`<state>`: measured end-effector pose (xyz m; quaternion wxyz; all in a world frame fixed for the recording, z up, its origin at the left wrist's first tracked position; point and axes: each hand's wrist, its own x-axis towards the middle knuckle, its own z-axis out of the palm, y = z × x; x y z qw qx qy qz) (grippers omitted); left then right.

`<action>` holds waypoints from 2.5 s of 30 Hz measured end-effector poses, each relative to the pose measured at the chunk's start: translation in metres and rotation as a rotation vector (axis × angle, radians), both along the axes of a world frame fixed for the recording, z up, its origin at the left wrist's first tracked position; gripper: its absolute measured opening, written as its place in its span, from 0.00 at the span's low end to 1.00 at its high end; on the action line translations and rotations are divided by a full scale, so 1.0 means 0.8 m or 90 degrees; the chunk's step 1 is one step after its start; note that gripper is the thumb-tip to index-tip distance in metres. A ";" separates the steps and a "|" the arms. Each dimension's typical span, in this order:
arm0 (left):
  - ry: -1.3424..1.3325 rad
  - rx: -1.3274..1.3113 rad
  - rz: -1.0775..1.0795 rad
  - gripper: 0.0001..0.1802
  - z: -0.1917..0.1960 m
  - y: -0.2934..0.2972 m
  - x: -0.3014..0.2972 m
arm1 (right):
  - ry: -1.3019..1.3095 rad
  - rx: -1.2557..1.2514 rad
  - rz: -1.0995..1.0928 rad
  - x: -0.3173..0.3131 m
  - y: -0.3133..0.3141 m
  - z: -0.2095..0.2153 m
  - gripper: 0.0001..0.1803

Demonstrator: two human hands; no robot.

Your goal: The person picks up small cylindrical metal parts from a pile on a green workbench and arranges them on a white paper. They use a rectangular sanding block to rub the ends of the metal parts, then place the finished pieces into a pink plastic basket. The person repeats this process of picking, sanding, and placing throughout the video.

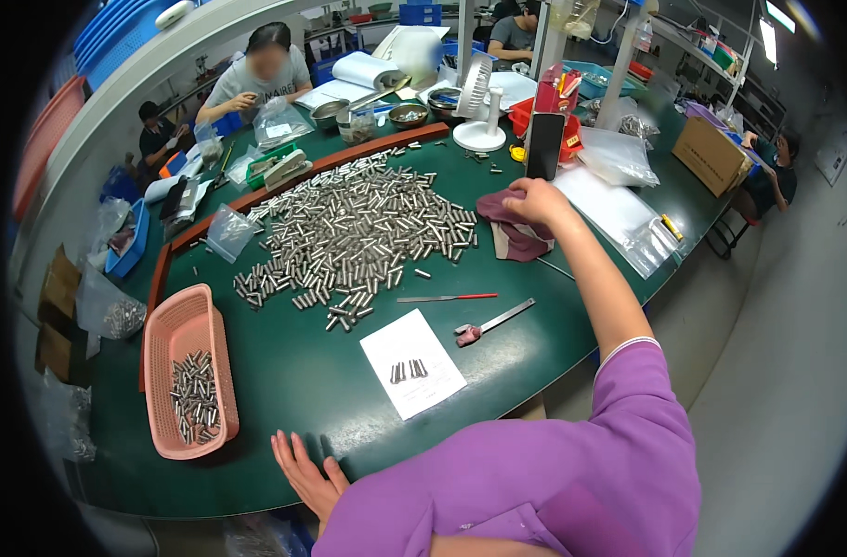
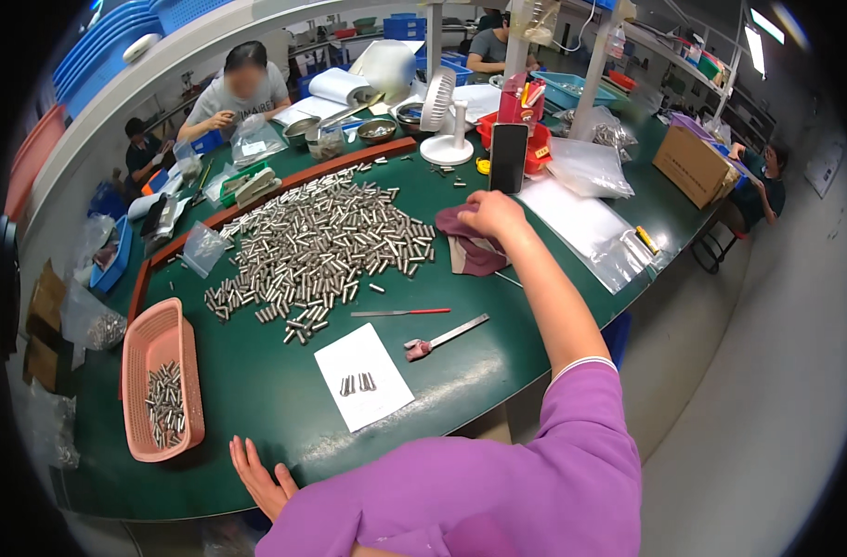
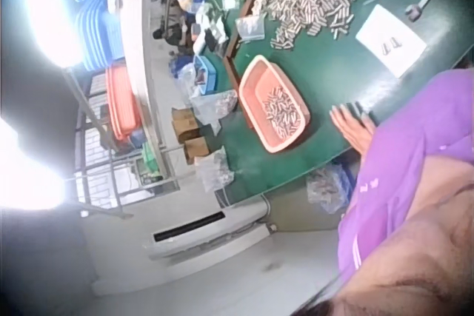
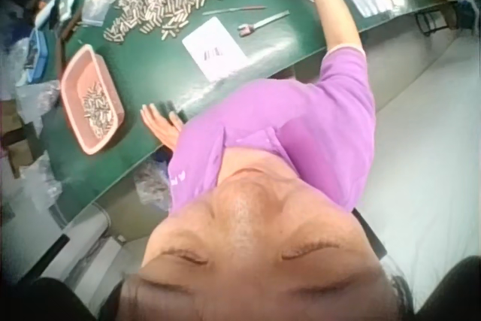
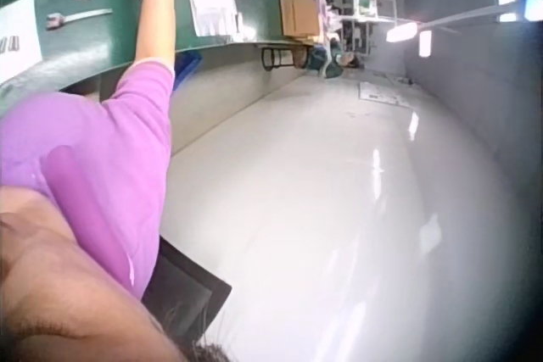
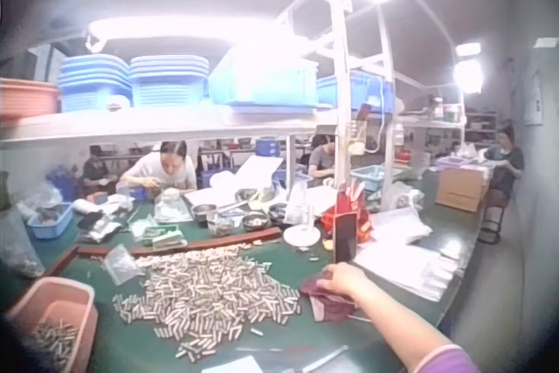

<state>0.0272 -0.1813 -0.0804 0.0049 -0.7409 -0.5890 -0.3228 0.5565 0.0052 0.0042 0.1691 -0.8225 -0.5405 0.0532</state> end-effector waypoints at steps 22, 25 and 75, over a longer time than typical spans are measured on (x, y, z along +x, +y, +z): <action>-1.140 -0.795 -0.959 0.25 0.073 0.216 0.141 | 0.146 0.465 0.662 -0.283 -0.073 0.057 0.27; -1.094 -0.573 -0.506 0.24 0.116 0.181 0.165 | 0.254 0.408 0.667 -0.295 -0.059 0.022 0.24; -0.953 -0.660 -0.598 0.27 0.084 0.097 0.114 | 0.379 0.357 0.540 -0.346 -0.125 -0.027 0.18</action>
